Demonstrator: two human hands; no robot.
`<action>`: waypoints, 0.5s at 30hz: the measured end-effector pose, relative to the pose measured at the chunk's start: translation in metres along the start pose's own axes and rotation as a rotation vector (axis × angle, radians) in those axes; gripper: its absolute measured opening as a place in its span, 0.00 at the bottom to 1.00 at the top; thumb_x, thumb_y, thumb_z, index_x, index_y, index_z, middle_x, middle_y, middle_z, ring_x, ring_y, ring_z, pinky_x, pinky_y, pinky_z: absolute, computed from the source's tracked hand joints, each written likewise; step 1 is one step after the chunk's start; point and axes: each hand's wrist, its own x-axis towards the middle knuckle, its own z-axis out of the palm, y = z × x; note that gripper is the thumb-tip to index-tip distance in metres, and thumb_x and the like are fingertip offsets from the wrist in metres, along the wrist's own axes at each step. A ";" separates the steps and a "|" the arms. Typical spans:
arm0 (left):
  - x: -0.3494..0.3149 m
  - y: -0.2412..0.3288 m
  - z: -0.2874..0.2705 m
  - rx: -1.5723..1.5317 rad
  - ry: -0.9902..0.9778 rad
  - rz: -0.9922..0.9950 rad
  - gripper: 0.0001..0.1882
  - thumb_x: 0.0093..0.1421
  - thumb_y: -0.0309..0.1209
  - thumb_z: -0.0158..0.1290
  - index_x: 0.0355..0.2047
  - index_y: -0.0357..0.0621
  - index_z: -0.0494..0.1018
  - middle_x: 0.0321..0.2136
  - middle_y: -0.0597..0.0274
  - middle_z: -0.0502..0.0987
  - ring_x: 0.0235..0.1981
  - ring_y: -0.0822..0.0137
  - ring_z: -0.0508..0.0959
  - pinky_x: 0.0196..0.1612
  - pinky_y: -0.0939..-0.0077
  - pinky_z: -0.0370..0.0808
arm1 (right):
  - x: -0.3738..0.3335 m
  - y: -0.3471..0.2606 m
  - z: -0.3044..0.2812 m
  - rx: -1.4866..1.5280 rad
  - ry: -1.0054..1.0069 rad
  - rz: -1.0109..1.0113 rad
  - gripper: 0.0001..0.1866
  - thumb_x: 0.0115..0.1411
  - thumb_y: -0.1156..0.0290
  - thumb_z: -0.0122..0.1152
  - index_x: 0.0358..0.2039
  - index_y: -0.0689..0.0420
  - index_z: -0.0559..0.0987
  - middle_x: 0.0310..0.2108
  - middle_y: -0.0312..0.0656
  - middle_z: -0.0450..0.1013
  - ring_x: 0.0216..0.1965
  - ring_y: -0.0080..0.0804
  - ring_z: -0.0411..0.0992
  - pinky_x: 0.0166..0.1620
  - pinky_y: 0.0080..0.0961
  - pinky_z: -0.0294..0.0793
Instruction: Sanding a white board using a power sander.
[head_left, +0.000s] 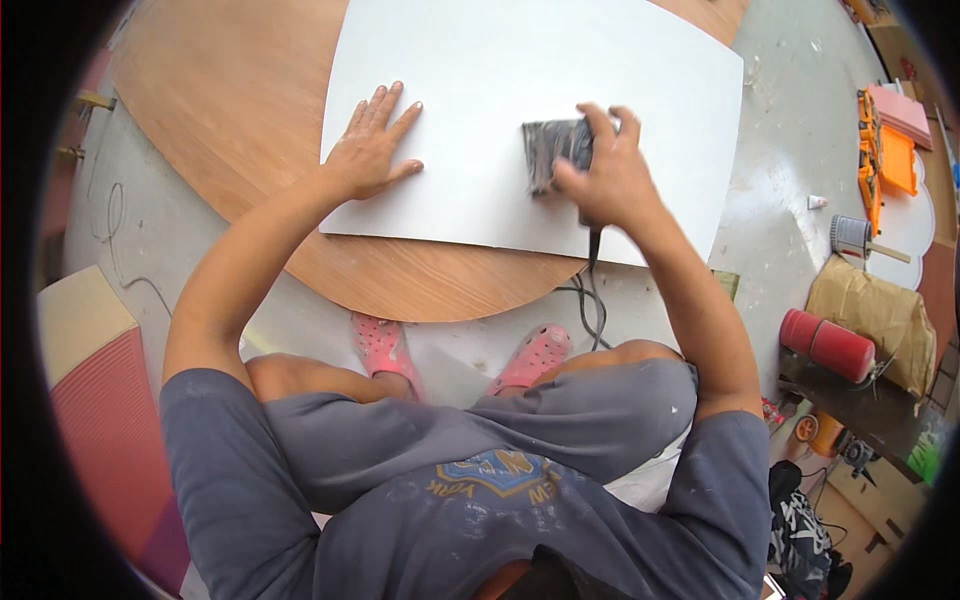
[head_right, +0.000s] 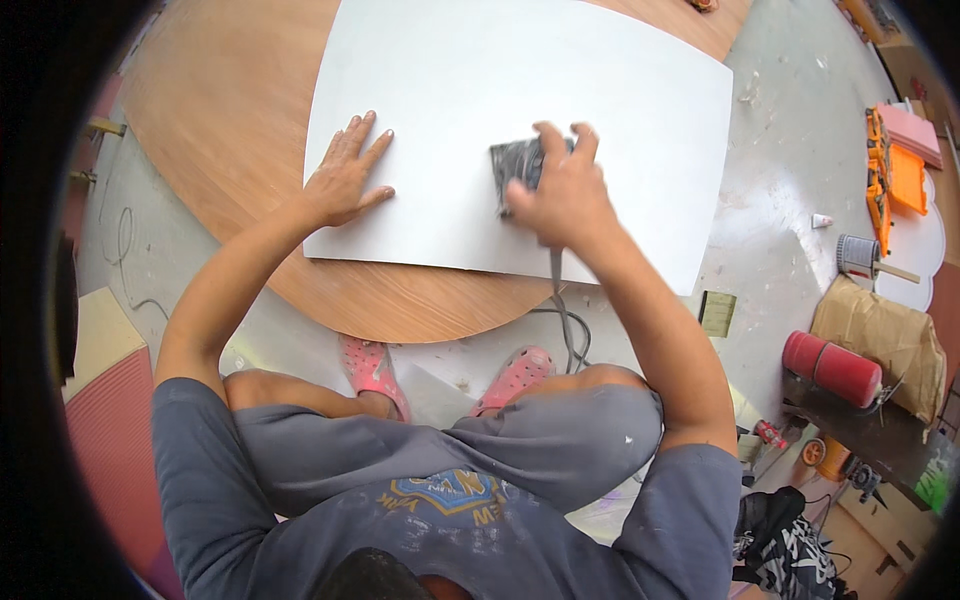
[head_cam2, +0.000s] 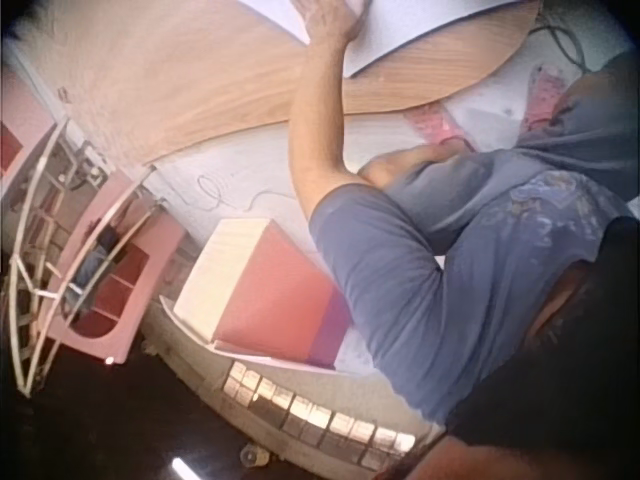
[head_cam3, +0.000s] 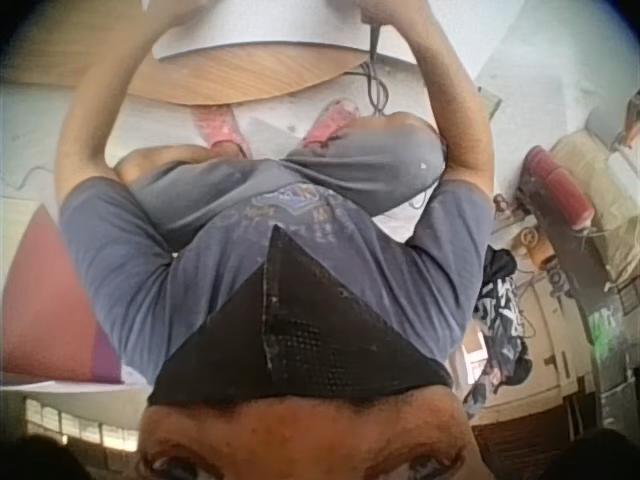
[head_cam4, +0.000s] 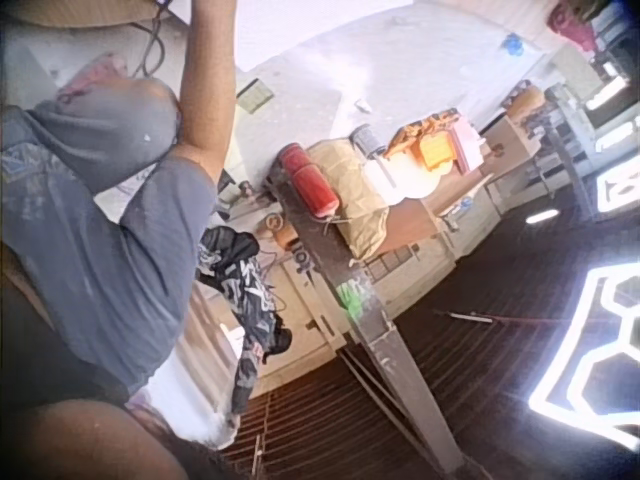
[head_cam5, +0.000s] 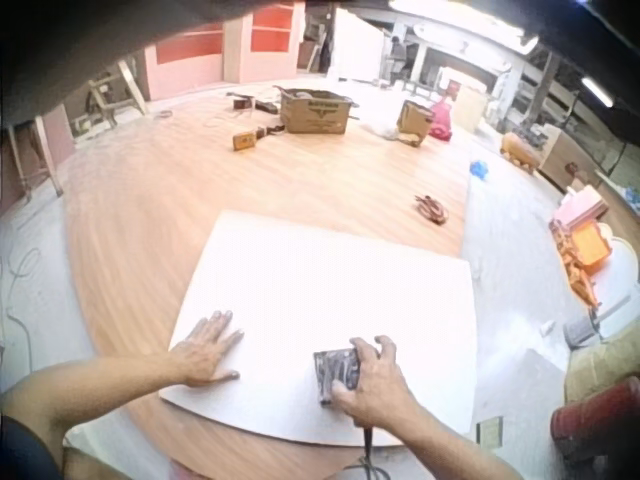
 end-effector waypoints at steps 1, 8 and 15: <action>0.001 -0.002 0.001 0.026 -0.008 0.046 0.43 0.64 0.56 0.48 0.72 0.51 0.47 0.72 0.47 0.37 0.73 0.48 0.38 0.73 0.55 0.41 | 0.017 -0.002 -0.003 -0.017 0.031 0.052 0.40 0.46 0.64 0.65 0.61 0.58 0.66 0.60 0.72 0.52 0.48 0.72 0.71 0.52 0.46 0.76; 0.004 -0.008 0.036 -0.058 0.237 0.112 0.43 0.61 0.57 0.49 0.71 0.52 0.49 0.72 0.48 0.37 0.73 0.49 0.37 0.73 0.52 0.37 | 0.135 0.023 -0.043 -0.163 0.302 0.159 0.40 0.41 0.61 0.65 0.58 0.55 0.70 0.49 0.64 0.66 0.45 0.59 0.74 0.50 0.38 0.77; 0.004 -0.010 0.040 -0.098 0.306 0.145 0.44 0.60 0.58 0.50 0.70 0.53 0.51 0.72 0.48 0.38 0.73 0.50 0.37 0.73 0.52 0.37 | 0.212 0.001 -0.076 -0.061 0.430 0.238 0.19 0.47 0.68 0.67 0.40 0.62 0.77 0.32 0.51 0.79 0.38 0.44 0.78 0.41 0.32 0.79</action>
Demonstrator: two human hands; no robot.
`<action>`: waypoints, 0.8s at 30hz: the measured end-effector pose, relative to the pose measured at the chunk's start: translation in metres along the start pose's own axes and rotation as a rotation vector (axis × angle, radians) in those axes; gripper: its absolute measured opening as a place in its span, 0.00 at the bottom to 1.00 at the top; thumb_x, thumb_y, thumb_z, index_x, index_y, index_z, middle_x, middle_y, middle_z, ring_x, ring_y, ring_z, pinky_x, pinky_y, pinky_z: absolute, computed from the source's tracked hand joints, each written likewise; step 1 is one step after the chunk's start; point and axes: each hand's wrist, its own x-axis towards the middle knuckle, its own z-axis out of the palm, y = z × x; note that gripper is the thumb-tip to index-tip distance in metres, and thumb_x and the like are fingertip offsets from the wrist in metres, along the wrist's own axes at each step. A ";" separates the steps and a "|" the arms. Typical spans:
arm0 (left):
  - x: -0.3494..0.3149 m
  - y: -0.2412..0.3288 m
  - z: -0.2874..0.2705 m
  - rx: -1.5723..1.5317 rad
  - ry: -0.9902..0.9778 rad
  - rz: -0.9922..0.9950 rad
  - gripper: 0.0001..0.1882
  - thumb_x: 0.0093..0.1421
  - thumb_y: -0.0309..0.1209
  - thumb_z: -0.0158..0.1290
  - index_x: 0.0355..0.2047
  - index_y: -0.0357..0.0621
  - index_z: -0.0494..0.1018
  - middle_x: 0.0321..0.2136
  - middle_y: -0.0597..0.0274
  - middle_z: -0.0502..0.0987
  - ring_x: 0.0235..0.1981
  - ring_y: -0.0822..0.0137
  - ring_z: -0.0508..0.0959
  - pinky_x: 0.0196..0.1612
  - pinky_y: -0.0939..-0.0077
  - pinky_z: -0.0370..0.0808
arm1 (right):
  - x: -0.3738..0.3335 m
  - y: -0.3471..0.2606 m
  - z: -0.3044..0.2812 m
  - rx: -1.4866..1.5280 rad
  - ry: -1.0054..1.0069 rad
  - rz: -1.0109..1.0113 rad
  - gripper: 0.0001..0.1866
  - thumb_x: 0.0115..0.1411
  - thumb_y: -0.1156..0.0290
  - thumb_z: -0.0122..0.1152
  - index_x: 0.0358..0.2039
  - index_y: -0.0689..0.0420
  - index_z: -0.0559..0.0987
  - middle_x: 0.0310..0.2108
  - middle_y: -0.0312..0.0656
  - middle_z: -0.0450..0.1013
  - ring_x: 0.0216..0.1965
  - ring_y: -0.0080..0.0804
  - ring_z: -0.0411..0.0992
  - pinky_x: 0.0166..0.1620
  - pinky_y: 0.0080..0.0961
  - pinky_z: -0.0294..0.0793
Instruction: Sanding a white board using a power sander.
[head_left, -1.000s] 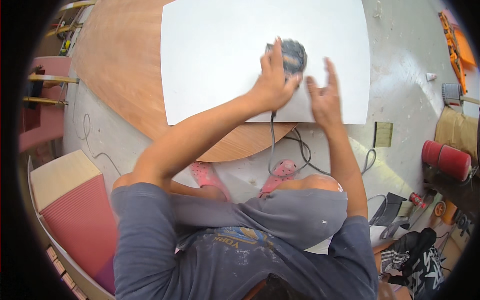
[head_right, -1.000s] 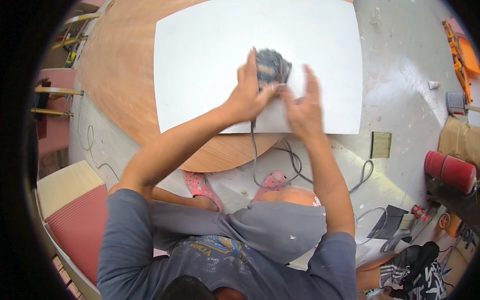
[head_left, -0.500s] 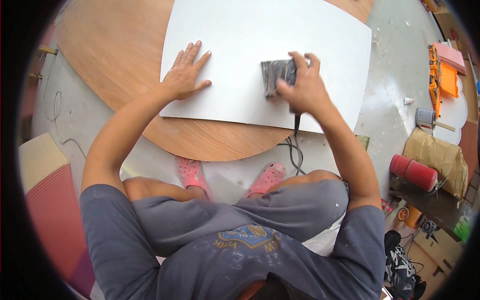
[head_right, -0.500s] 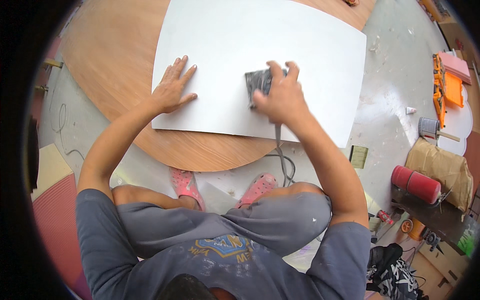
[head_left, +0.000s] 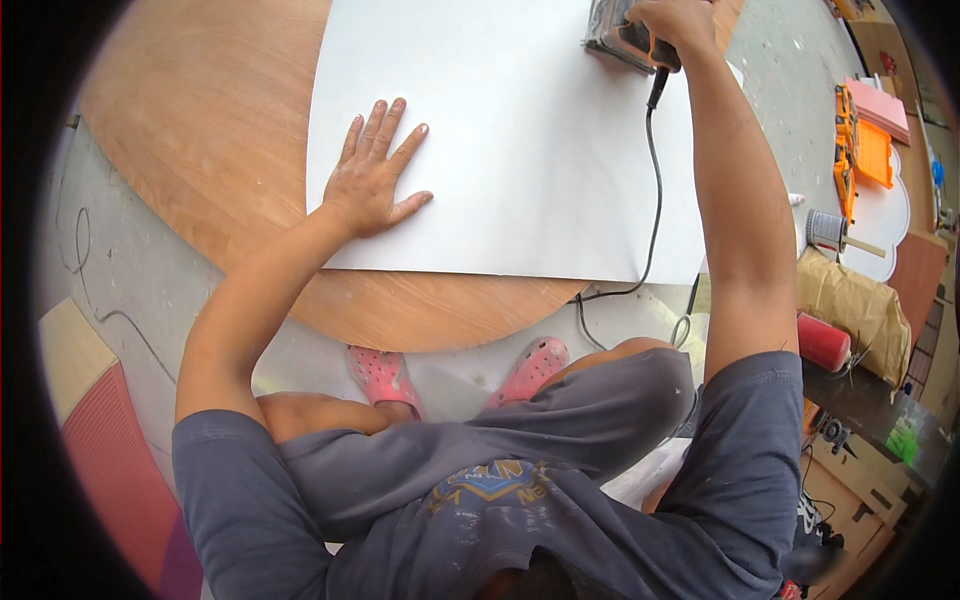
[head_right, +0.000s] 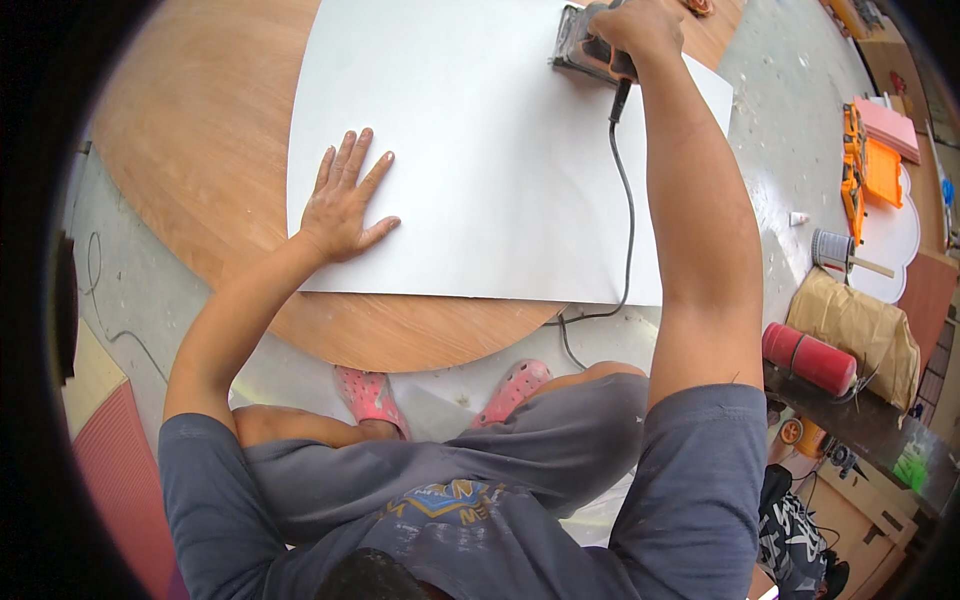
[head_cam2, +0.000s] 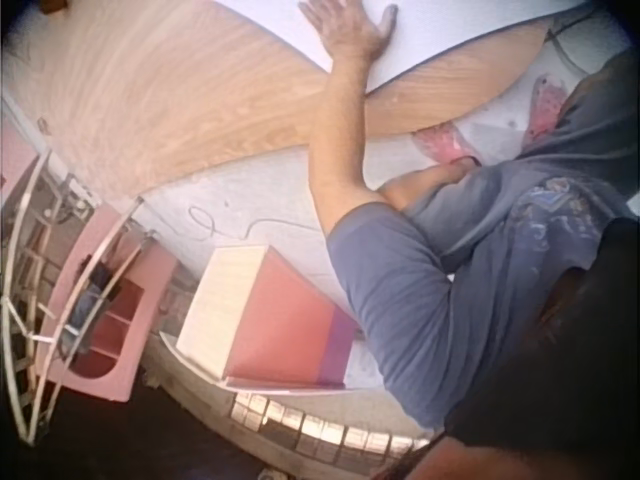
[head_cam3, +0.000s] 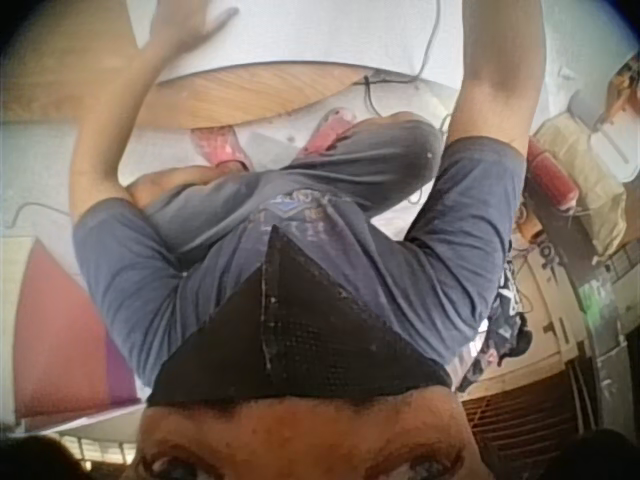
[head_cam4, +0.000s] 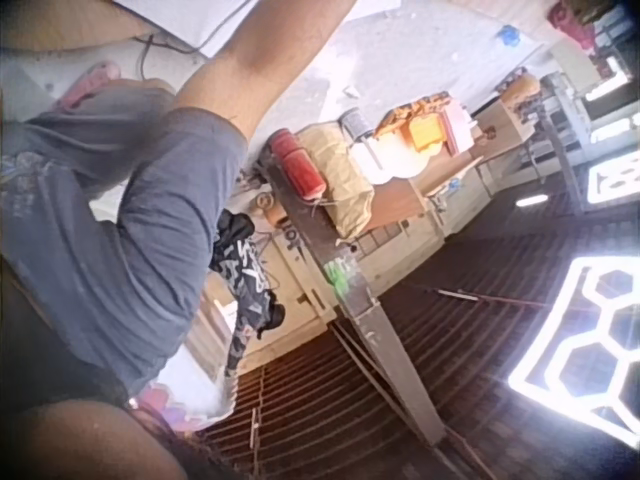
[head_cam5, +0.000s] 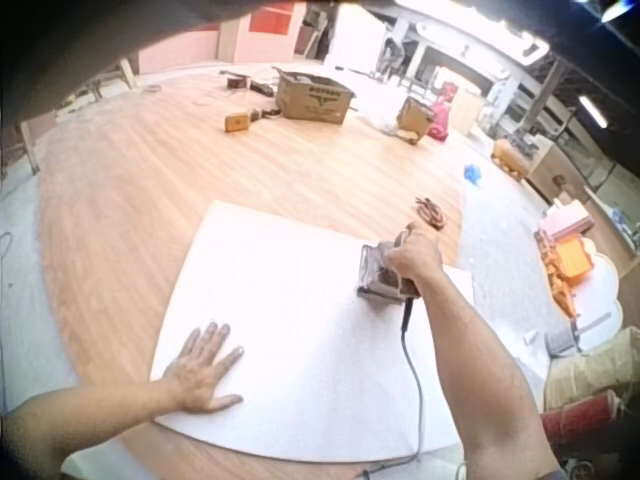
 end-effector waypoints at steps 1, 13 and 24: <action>0.000 0.000 0.000 -0.007 -0.016 -0.006 0.44 0.59 0.58 0.51 0.70 0.53 0.52 0.72 0.48 0.39 0.73 0.50 0.37 0.73 0.52 0.37 | 0.002 -0.009 0.002 -0.055 0.002 0.002 0.19 0.47 0.68 0.69 0.39 0.62 0.77 0.32 0.50 0.79 0.35 0.41 0.79 0.40 0.31 0.79; 0.000 -0.003 0.004 -0.048 0.025 0.017 0.44 0.58 0.57 0.52 0.70 0.53 0.53 0.72 0.46 0.39 0.73 0.48 0.38 0.72 0.50 0.38 | -0.022 -0.093 0.006 -0.125 -0.158 -0.054 0.30 0.55 0.56 0.66 0.54 0.58 0.70 0.52 0.61 0.68 0.53 0.52 0.72 0.51 0.35 0.77; -0.004 -0.006 0.004 -0.088 0.041 0.022 0.45 0.57 0.56 0.54 0.69 0.52 0.54 0.72 0.46 0.39 0.73 0.48 0.38 0.72 0.49 0.38 | 0.014 -0.018 -0.002 -0.228 0.020 0.234 0.44 0.49 0.56 0.67 0.62 0.68 0.64 0.53 0.54 0.73 0.59 0.39 0.70 0.60 0.25 0.68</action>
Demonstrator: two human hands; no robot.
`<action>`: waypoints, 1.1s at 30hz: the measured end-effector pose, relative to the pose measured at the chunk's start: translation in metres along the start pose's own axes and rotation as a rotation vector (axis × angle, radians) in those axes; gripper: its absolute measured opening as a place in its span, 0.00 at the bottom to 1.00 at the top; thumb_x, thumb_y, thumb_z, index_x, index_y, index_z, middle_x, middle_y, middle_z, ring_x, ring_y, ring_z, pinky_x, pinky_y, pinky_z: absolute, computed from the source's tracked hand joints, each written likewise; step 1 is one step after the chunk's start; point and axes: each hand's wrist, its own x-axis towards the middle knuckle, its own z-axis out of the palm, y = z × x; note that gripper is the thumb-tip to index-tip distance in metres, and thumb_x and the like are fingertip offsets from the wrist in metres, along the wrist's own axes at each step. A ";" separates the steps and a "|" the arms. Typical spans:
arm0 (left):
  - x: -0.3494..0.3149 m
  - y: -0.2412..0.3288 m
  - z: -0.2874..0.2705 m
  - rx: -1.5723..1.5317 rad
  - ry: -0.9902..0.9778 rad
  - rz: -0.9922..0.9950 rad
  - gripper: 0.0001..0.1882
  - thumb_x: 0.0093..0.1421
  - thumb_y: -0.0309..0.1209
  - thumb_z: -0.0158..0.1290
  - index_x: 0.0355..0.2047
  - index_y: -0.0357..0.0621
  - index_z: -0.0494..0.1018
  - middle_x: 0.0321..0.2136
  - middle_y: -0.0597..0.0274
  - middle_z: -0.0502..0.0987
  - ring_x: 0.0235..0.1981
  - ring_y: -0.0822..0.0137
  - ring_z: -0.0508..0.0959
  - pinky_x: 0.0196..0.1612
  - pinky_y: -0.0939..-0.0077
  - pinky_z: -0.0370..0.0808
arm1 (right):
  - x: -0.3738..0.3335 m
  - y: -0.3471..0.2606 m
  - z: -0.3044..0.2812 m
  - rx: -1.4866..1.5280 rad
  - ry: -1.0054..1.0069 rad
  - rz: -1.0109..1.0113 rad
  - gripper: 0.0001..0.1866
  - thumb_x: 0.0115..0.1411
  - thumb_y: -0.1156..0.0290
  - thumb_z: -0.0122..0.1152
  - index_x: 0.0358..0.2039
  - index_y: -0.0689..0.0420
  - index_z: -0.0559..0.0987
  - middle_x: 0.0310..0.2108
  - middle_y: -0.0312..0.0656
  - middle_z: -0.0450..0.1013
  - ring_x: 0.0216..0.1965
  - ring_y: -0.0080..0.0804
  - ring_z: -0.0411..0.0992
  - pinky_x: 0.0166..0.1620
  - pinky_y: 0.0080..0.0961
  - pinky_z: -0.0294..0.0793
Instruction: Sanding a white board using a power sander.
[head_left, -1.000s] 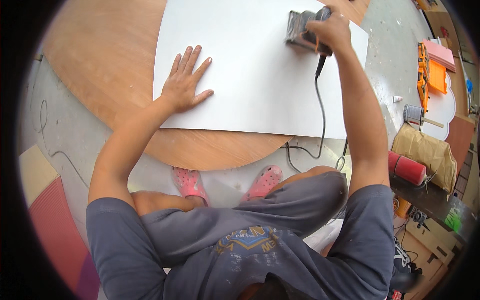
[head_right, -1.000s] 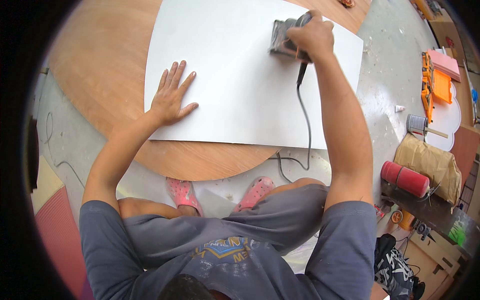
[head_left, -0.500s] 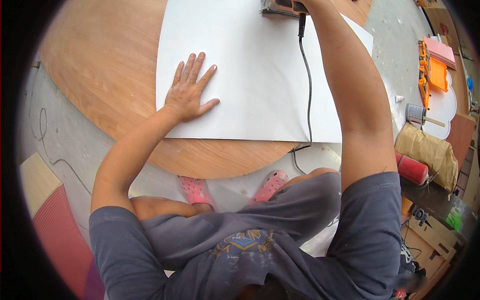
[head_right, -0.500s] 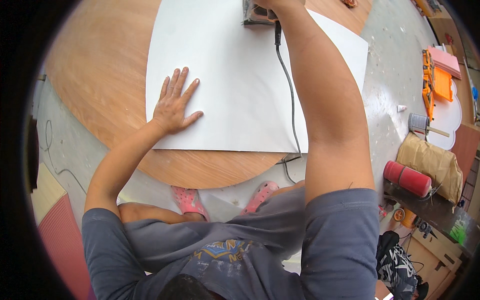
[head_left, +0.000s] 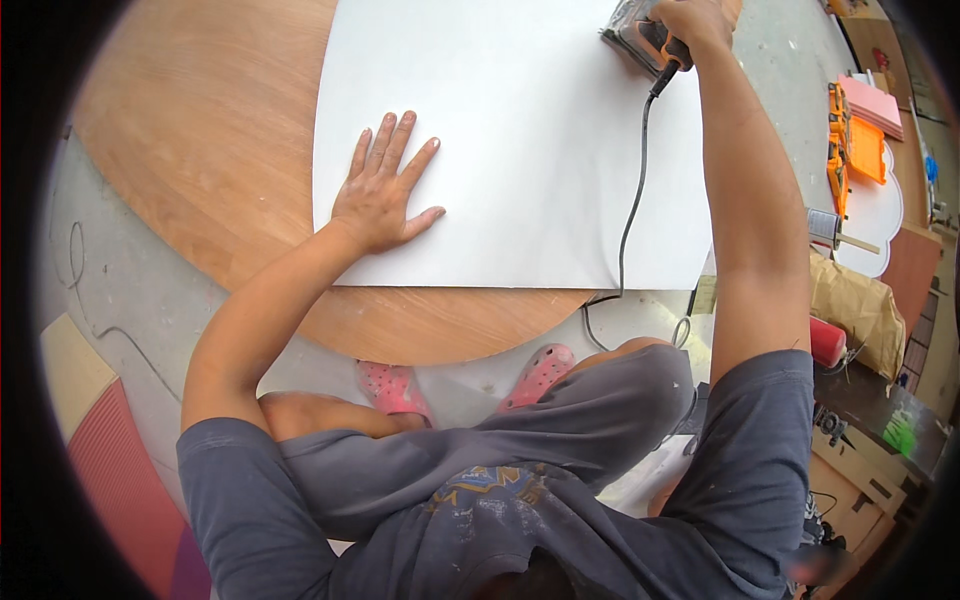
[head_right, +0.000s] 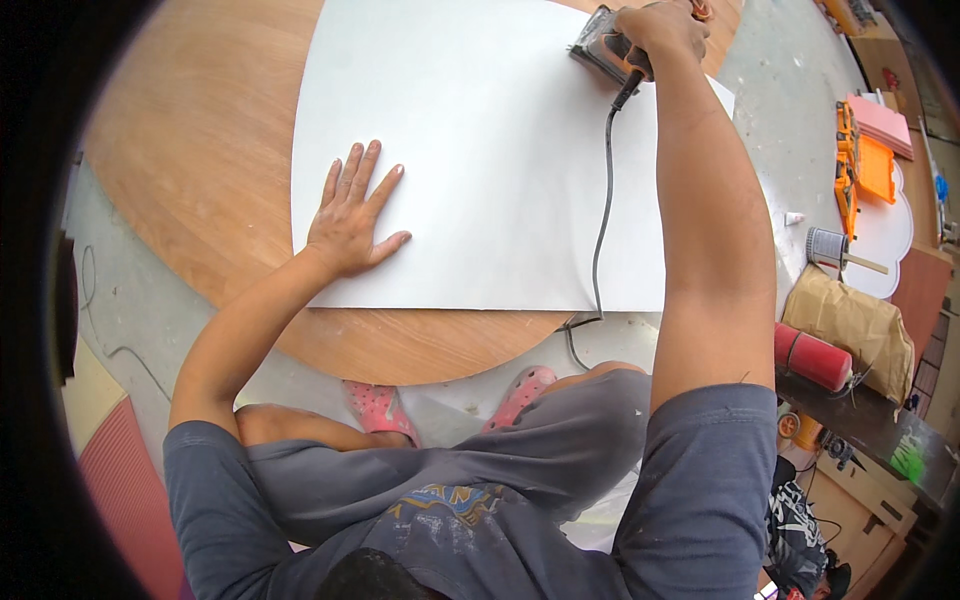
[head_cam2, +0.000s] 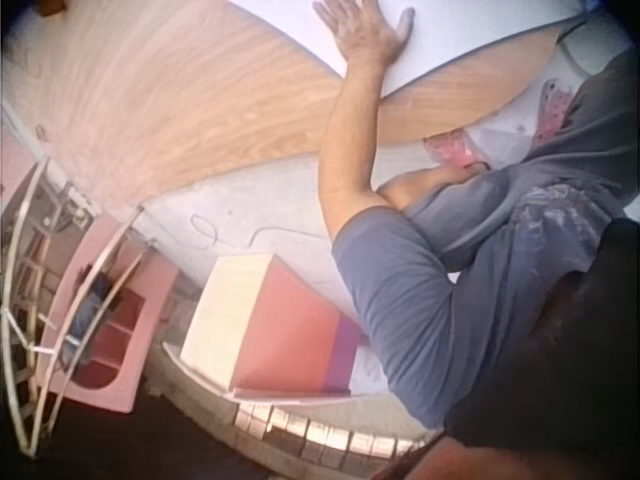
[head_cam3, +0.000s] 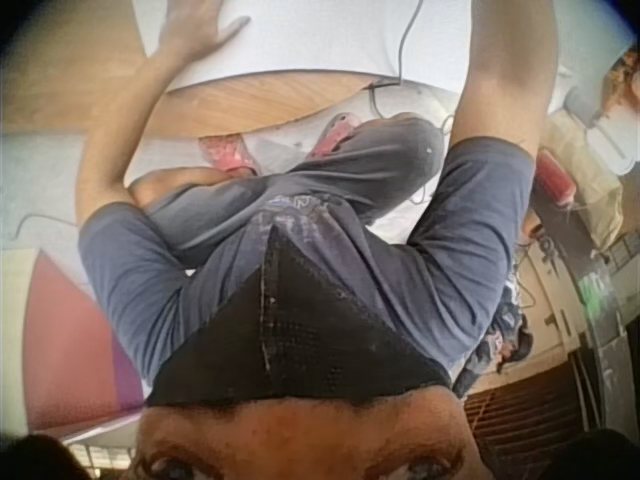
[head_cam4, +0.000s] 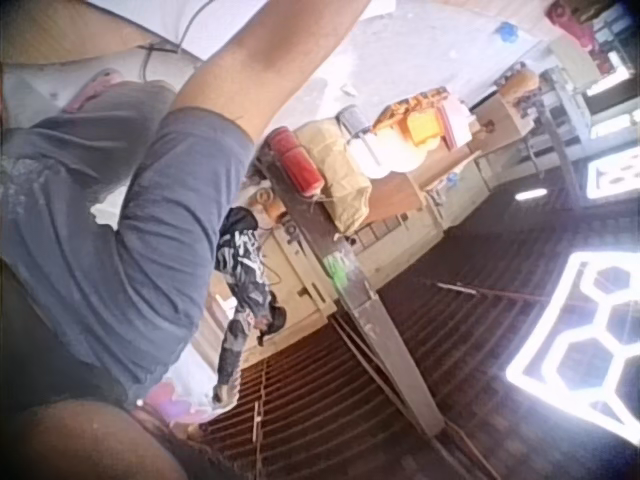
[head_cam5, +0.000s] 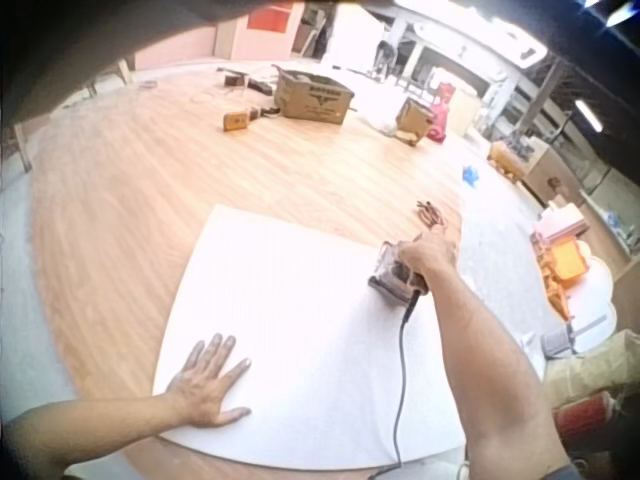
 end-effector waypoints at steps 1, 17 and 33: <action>0.002 0.001 0.000 -0.006 0.012 0.009 0.45 0.57 0.56 0.54 0.69 0.52 0.54 0.72 0.46 0.39 0.73 0.48 0.38 0.72 0.49 0.38 | 0.005 0.002 0.000 -0.006 0.007 0.002 0.44 0.49 0.56 0.67 0.62 0.68 0.64 0.53 0.54 0.73 0.59 0.39 0.70 0.60 0.25 0.68; 0.006 0.007 -0.004 -0.067 -0.053 -0.024 0.42 0.60 0.57 0.51 0.70 0.55 0.55 0.72 0.47 0.39 0.73 0.48 0.37 0.72 0.49 0.37 | -0.039 -0.118 -0.009 0.035 -0.078 -0.128 0.33 0.53 0.63 0.66 0.57 0.60 0.67 0.56 0.57 0.67 0.55 0.46 0.72 0.52 0.32 0.78; -0.003 0.000 -0.001 -0.069 -0.059 -0.040 0.42 0.59 0.57 0.52 0.69 0.55 0.55 0.72 0.47 0.38 0.73 0.50 0.36 0.72 0.49 0.36 | -0.010 -0.064 -0.012 0.023 -0.019 0.078 0.27 0.47 0.66 0.68 0.48 0.63 0.78 0.36 0.45 0.81 0.32 0.28 0.81 0.39 0.23 0.81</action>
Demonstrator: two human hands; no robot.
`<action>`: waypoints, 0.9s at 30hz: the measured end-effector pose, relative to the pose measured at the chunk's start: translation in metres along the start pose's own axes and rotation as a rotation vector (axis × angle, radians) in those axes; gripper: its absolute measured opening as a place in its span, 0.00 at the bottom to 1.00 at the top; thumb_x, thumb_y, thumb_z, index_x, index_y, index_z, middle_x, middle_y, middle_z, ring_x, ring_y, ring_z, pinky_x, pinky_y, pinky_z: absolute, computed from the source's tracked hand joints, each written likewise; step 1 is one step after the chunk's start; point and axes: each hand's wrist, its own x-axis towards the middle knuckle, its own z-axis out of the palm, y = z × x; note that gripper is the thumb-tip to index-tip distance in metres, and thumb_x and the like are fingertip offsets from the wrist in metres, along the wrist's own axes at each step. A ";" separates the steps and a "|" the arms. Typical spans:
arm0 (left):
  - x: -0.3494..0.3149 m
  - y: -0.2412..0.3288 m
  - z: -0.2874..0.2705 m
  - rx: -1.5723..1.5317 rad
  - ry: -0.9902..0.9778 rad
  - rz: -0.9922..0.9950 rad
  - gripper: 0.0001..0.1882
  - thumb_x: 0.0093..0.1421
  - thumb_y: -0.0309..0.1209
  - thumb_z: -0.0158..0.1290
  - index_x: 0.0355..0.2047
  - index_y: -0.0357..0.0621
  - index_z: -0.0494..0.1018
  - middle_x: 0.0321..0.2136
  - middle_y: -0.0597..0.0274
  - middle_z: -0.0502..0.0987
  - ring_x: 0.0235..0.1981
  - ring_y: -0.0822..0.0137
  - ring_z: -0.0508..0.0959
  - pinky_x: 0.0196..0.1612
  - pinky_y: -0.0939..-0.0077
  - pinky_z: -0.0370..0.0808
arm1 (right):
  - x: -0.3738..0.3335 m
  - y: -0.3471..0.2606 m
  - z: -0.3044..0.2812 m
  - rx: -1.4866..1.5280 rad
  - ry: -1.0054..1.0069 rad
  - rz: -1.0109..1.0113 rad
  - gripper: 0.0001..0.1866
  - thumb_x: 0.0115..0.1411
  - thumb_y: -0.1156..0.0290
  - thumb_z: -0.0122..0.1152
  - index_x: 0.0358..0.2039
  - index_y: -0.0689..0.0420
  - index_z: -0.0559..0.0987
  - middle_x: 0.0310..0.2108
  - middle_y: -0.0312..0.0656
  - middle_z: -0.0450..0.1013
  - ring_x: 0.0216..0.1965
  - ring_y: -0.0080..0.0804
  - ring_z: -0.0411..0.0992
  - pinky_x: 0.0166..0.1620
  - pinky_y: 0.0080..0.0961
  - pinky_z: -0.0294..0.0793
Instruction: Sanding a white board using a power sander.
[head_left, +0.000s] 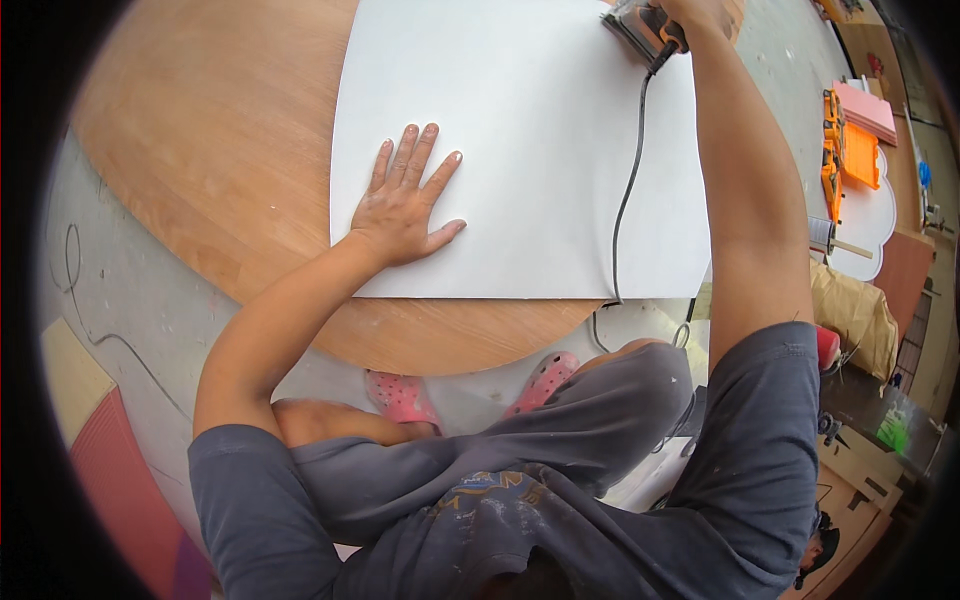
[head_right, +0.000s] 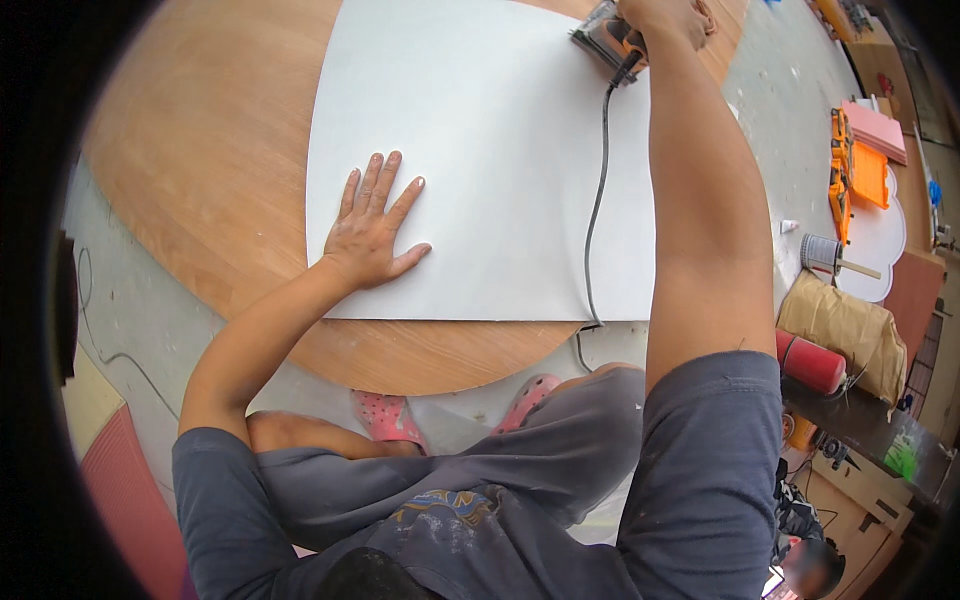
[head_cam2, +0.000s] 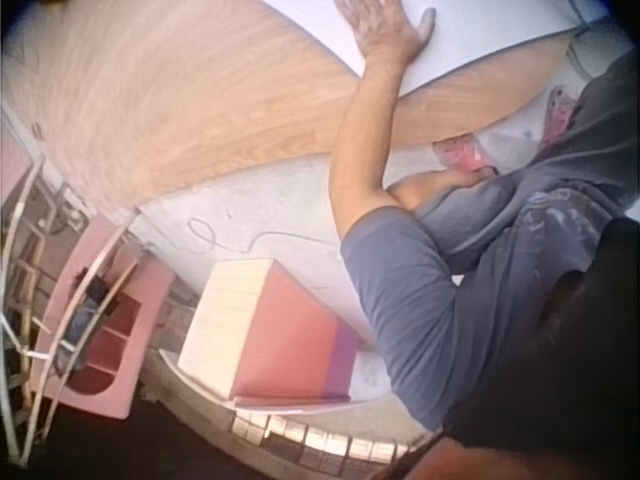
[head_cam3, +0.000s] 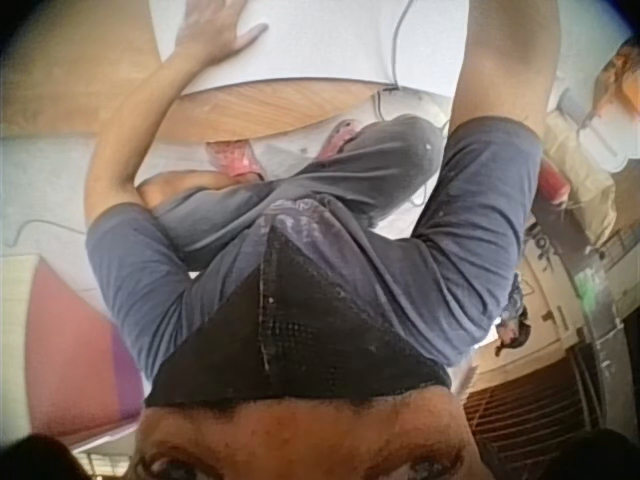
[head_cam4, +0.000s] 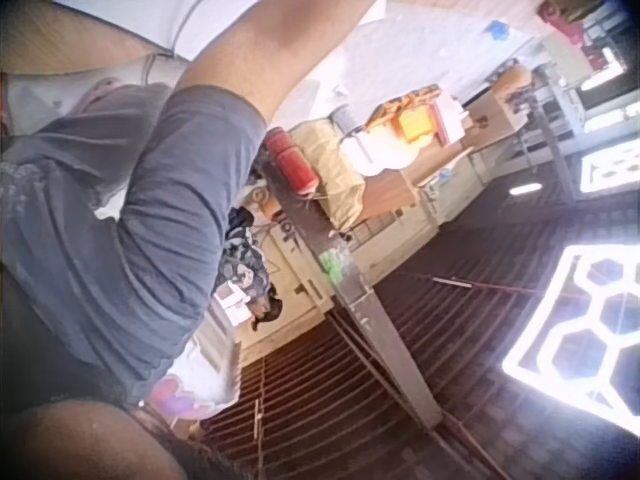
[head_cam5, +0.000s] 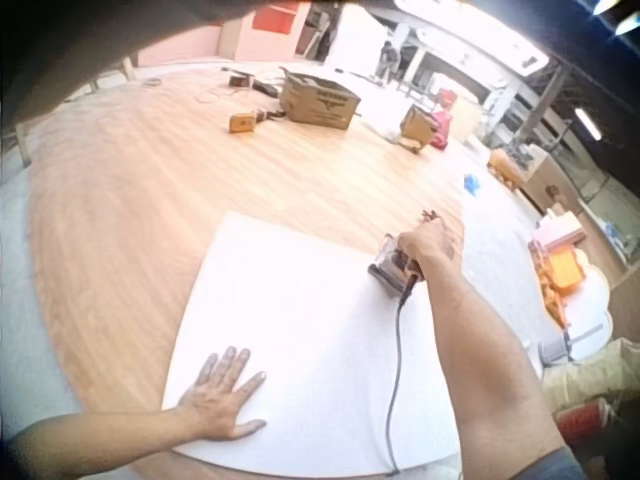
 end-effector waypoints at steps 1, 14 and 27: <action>0.002 0.001 0.001 -0.002 0.024 0.011 0.42 0.59 0.57 0.52 0.69 0.55 0.55 0.72 0.47 0.38 0.73 0.50 0.36 0.72 0.49 0.36 | -0.002 -0.005 -0.003 -0.002 0.006 0.005 0.27 0.47 0.66 0.68 0.48 0.63 0.78 0.36 0.45 0.81 0.32 0.28 0.81 0.39 0.23 0.81; 0.011 0.008 -0.005 -0.001 -0.019 0.010 0.43 0.60 0.58 0.50 0.70 0.54 0.53 0.72 0.47 0.37 0.73 0.50 0.35 0.72 0.50 0.35 | -0.049 -0.061 0.005 0.129 -0.148 -0.258 0.28 0.53 0.61 0.67 0.52 0.59 0.72 0.53 0.57 0.68 0.54 0.46 0.72 0.48 0.34 0.78; 0.011 0.006 -0.001 -0.024 0.019 0.041 0.44 0.58 0.55 0.54 0.70 0.53 0.53 0.72 0.45 0.37 0.73 0.48 0.35 0.72 0.48 0.36 | -0.042 0.037 0.021 -0.098 -0.121 -0.491 0.36 0.39 0.65 0.70 0.55 0.49 0.74 0.52 0.55 0.69 0.50 0.53 0.73 0.49 0.38 0.78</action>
